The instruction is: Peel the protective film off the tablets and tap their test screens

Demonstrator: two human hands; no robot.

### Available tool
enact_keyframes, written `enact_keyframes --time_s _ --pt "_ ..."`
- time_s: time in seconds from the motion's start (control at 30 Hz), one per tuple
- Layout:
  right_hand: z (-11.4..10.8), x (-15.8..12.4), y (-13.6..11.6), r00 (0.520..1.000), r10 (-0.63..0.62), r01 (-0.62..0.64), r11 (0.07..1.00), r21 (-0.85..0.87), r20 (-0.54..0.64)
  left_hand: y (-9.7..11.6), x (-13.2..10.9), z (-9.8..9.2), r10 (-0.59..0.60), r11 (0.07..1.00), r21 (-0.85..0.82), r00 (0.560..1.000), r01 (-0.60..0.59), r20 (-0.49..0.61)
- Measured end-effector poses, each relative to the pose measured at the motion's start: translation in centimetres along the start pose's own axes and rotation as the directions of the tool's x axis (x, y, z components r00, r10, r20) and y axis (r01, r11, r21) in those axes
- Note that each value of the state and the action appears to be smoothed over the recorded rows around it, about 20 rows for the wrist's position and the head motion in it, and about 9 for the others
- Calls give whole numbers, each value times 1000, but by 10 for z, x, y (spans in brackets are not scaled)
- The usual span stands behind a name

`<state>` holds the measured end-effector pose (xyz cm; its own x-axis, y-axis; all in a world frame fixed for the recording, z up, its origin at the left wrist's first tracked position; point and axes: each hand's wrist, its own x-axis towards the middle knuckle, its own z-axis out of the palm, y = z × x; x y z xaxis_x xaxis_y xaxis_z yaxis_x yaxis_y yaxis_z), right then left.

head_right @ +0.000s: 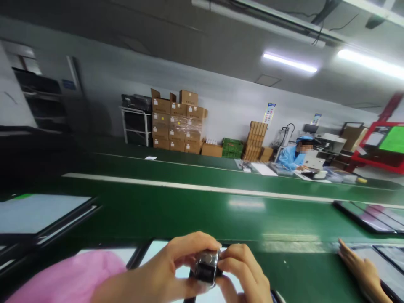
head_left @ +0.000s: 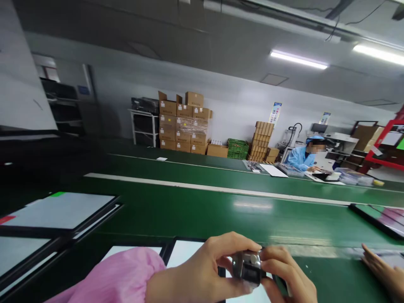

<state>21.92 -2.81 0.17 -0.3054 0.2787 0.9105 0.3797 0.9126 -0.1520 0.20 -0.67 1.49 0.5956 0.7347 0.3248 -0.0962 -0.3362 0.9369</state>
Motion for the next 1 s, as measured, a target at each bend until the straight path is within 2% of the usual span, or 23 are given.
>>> enact_keyframes --time_s 0.1,0.27,0.5,0.63,0.73,0.87,1.0 --pt "8 -4 2 999 13 -11 999 -50 31 -4 -3 0 9 1000 -20 1000 -9 -13" --pt "8 -13 6 998 17 -13 997 -74 58 -2 -3 3 194 974 116 981 -194 6" --pt "2 -25 12 998 28 -17 986 -169 59 1 0 6 200 967 162 980 -196 -13" --pt "3 -22 15 998 10 2 981 -192 61 5 1 5 251 950 194 968 -246 2" --pt "8 -17 9 999 20 -13 981 -192 34 7 1 4 295 931 224 956 -289 11" --pt "15 -11 -4 995 86 -93 972 -215 -43 4 1 5 294 915 279 955 -290 31" --pt "14 -7 -7 993 115 -114 972 -208 -11 -1 1 5 344 863 376 937 -338 53"
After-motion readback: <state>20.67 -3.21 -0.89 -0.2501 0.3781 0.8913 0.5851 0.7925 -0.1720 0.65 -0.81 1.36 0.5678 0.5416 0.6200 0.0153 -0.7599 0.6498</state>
